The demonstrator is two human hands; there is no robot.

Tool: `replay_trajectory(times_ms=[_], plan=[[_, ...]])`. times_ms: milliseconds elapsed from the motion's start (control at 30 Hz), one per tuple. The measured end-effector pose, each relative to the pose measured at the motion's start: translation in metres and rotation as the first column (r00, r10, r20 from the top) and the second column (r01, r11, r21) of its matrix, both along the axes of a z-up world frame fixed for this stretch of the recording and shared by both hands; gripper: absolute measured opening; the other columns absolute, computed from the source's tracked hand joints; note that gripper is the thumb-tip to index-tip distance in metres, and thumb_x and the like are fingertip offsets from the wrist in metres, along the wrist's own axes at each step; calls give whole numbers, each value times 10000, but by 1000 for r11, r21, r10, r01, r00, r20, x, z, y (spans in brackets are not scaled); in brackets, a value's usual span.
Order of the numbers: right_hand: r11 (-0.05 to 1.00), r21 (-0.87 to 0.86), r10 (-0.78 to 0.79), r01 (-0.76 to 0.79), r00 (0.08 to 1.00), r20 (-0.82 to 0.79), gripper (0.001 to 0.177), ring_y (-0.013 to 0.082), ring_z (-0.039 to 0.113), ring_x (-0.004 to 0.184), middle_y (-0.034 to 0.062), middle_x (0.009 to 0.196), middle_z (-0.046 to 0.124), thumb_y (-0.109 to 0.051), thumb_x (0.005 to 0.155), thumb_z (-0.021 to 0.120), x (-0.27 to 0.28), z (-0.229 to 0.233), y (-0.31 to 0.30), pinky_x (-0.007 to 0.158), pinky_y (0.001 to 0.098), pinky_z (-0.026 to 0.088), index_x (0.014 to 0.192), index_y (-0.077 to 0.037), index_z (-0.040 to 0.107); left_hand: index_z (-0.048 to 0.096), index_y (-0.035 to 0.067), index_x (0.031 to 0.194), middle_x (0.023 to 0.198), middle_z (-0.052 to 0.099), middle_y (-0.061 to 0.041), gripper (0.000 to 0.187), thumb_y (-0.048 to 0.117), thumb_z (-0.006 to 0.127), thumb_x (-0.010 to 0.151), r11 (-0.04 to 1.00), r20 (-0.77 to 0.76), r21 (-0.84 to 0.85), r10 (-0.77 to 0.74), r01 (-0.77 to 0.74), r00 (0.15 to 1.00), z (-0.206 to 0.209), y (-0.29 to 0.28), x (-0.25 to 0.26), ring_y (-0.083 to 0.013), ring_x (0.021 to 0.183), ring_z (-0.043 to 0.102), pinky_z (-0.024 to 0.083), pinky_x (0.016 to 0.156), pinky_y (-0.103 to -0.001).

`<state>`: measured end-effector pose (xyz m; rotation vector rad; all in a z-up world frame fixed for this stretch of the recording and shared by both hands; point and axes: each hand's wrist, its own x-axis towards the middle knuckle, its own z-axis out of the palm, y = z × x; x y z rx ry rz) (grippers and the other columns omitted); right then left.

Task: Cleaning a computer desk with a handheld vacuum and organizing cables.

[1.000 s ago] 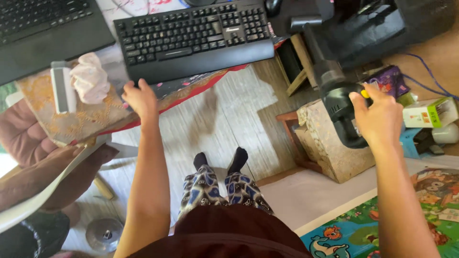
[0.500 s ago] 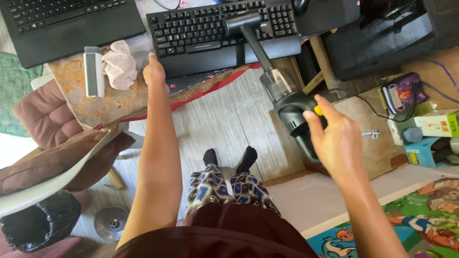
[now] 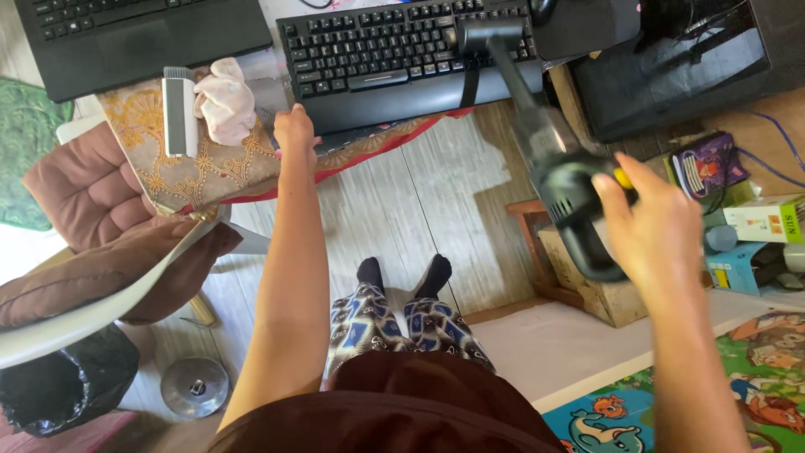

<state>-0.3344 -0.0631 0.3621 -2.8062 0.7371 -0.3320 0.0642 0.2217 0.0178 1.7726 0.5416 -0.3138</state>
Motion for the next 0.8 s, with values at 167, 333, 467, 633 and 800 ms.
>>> replay_trajectory(times_ms=[167, 333, 467, 633, 800], plan=[[998, -30, 63, -60, 992, 109, 430, 472, 681, 949, 287, 1065, 708, -338, 1059, 687, 37, -21, 19, 831, 503, 541, 1370, -40, 698, 597, 16, 1206, 1104, 672, -149, 367, 259, 582, 932, 959, 170, -276, 114, -64, 979, -24, -2, 1, -312, 911, 703, 675, 576, -455], [975, 219, -23, 24, 1000, -4, 443, 385, 690, 749, 235, 986, 734, -345, 992, 697, 24, 4, 53, 737, 459, 530, 1369, -114, 698, 553, 3, 1186, 1098, 626, -158, 348, 277, 596, 977, 889, 70, -457, 77, -36, 995, 28, 2, -23, -314, 945, 693, 676, 652, -471], [991, 122, -78, 61, 987, 138, 395, 303, 710, 839, 234, 1068, 738, -291, 1067, 680, -19, 7, 40, 783, 416, 526, 1389, -65, 712, 589, -46, 1125, 964, 668, -226, 369, 295, 529, 1001, 793, 118, -594, -76, 132, 990, 68, 5, -19, -402, 736, 697, 552, 560, -458], [989, 45, -146, 138, 948, 282, 359, 390, 693, 939, 293, 1123, 701, -193, 1074, 652, -57, -15, -1, 828, 456, 536, 1311, 77, 655, 602, -114, 1067, 974, 690, -224, 356, 227, 564, 972, 700, 145, -707, 7, 99, 989, 73, -14, 31, -365, 790, 741, 689, 645, -500], [978, -59, -189, 202, 966, 175, 333, 394, 710, 962, 291, 1104, 722, -136, 1077, 629, -69, -60, -20, 913, 478, 545, 1319, 83, 694, 570, -113, 1056, 934, 673, -230, 335, 205, 566, 950, 713, 113, -701, 72, 29, 991, 96, -27, 52, -403, 755, 745, 662, 615, -496]])
